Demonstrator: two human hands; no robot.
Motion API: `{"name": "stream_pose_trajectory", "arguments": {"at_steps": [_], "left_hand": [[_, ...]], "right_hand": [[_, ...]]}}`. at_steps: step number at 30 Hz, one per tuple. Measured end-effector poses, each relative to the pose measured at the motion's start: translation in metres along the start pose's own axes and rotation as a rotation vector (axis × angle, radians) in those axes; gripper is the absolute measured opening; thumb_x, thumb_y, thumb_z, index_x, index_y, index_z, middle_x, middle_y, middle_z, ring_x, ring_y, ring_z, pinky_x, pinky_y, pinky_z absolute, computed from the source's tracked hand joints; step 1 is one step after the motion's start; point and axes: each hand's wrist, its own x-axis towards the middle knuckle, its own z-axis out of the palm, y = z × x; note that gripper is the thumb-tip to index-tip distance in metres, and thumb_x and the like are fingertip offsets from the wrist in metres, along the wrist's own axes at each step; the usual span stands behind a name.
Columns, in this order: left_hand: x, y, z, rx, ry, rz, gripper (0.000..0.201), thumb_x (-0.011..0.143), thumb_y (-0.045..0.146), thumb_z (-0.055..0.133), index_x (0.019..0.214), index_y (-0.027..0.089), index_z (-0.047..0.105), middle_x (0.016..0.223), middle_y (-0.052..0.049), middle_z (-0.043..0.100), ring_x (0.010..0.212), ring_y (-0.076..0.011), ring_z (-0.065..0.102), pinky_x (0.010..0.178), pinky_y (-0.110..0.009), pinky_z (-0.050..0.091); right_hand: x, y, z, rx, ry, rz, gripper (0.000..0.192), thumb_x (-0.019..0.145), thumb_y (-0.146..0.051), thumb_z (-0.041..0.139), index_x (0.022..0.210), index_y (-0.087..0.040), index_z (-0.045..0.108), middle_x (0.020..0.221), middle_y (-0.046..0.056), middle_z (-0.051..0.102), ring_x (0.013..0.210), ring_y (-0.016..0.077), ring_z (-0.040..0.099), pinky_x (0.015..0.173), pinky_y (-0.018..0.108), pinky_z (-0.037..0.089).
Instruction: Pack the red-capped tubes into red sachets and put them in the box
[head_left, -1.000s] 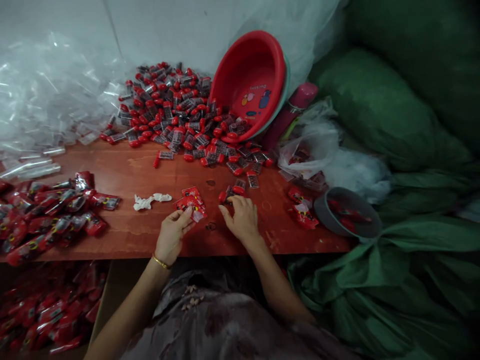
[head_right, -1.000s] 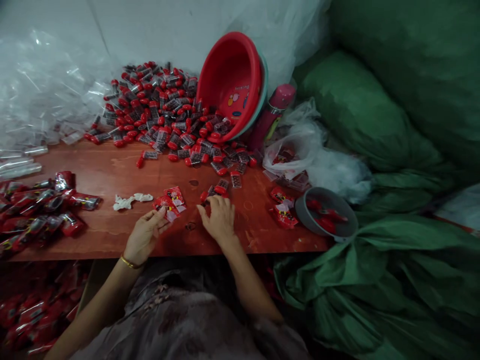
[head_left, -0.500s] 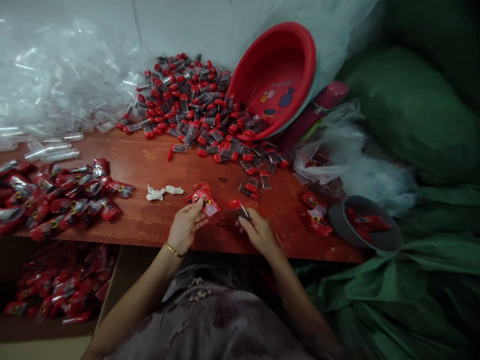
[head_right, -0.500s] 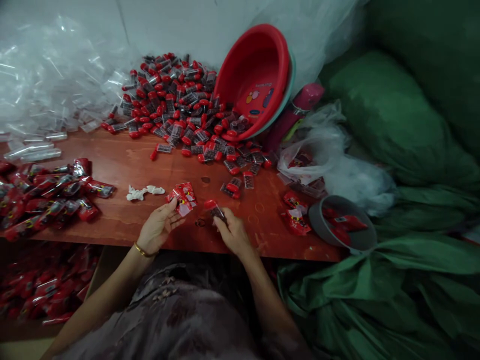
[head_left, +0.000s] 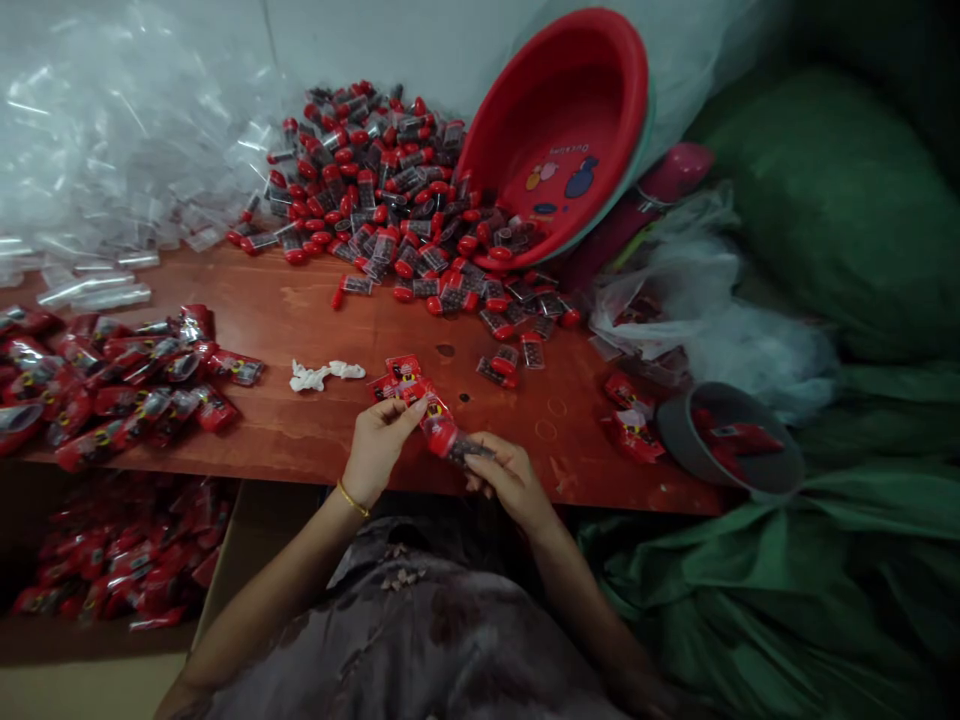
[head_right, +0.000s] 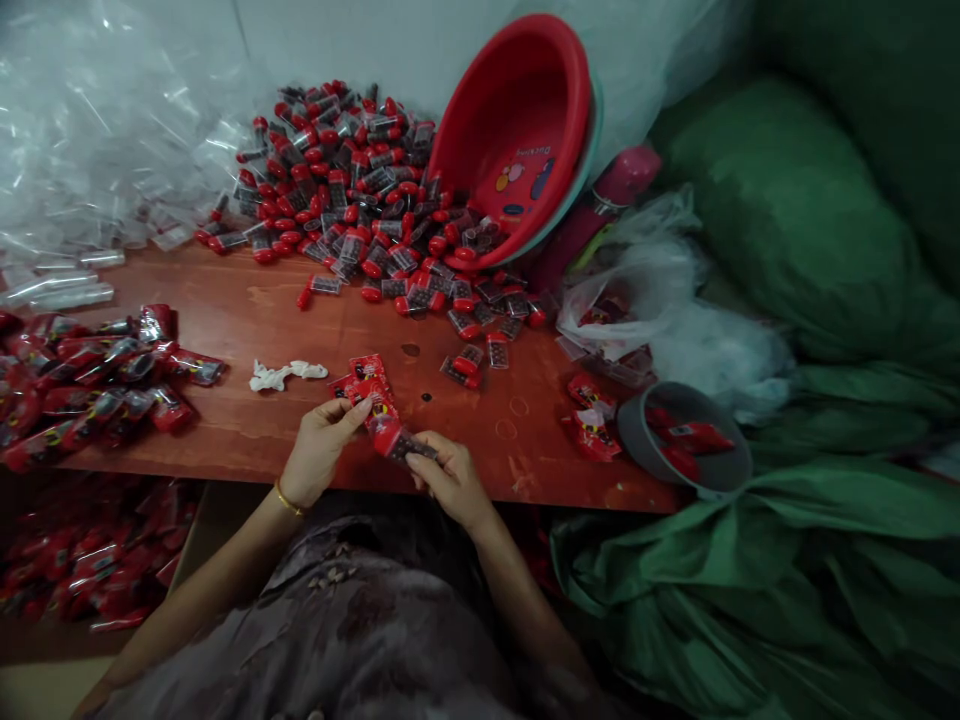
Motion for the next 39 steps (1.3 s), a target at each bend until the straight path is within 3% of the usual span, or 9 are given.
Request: {"name": "stream_pose_trajectory", "arguments": {"at_steps": [8,15,19,26,31,34,39], "left_hand": [[-0.005,-0.001,0.004,-0.049,-0.078,-0.054,0.035,0.047,0.033,0.085,0.073,0.014,0.069,0.071,-0.001,0.07,0.063,-0.0109,0.059,0.067,-0.024,0.048],[-0.009,-0.013,0.008,-0.117,-0.028,-0.081,0.035,0.047,0.034,0.085,0.071,0.014,0.069,0.07,0.0,0.068,0.063,-0.0102,0.058,0.067,-0.023,0.047],[-0.007,-0.012,0.004,-0.125,-0.066,-0.054,0.033,0.059,0.045,0.078,0.069,0.014,0.069,0.06,0.002,0.062,0.055,-0.0072,0.051,0.06,-0.02,0.043],[-0.008,-0.015,0.005,-0.095,-0.057,-0.032,0.033,0.057,0.041,0.08,0.075,0.014,0.074,0.074,-0.003,0.071,0.067,-0.0117,0.059,0.071,-0.024,0.047],[-0.005,-0.007,0.009,-0.123,-0.025,-0.007,0.034,0.059,0.041,0.079,0.077,0.012,0.074,0.078,-0.007,0.073,0.074,-0.0164,0.064,0.076,-0.028,0.049],[-0.004,-0.002,0.009,-0.13,-0.065,-0.031,0.035,0.055,0.038,0.081,0.077,0.012,0.074,0.078,-0.008,0.073,0.07,-0.0167,0.065,0.068,-0.026,0.051],[-0.002,0.007,0.0,-0.069,-0.277,-0.154,0.038,0.061,0.041,0.076,0.088,0.014,0.074,0.057,-0.003,0.066,0.038,-0.0121,0.052,0.037,-0.024,0.04]], "right_hand": [[0.002,0.001,0.008,-0.025,0.065,-0.075,0.019,0.084,-0.036,0.05,0.076,-0.019,0.056,0.056,-0.004,0.05,0.047,0.0083,0.043,0.042,0.019,0.033],[0.014,0.008,0.027,-0.058,0.2,-0.114,0.023,0.09,-0.041,0.044,0.087,-0.021,0.053,0.061,-0.005,0.049,0.047,0.008,0.043,0.045,0.019,0.038],[0.017,0.008,0.031,0.004,0.134,-0.105,0.026,0.09,-0.044,0.045,0.083,-0.02,0.052,0.061,-0.005,0.048,0.045,0.0068,0.042,0.044,0.018,0.037],[0.02,0.006,0.035,0.036,0.16,-0.109,0.025,0.09,-0.045,0.044,0.088,-0.021,0.051,0.061,-0.006,0.047,0.045,0.0072,0.041,0.043,0.019,0.037],[0.023,0.001,0.038,-0.021,0.045,-0.146,0.024,0.089,-0.044,0.046,0.09,-0.021,0.053,0.061,-0.005,0.048,0.048,0.0083,0.042,0.046,0.02,0.039],[0.026,-0.002,0.043,0.102,0.023,-0.092,0.027,0.088,-0.048,0.046,0.091,-0.022,0.053,0.058,-0.006,0.045,0.043,0.0071,0.038,0.042,0.019,0.038],[0.03,-0.005,0.053,0.347,-0.005,0.006,0.032,0.082,-0.052,0.055,0.091,-0.021,0.053,0.058,-0.008,0.046,0.037,0.0048,0.034,0.038,0.019,0.04]]}}
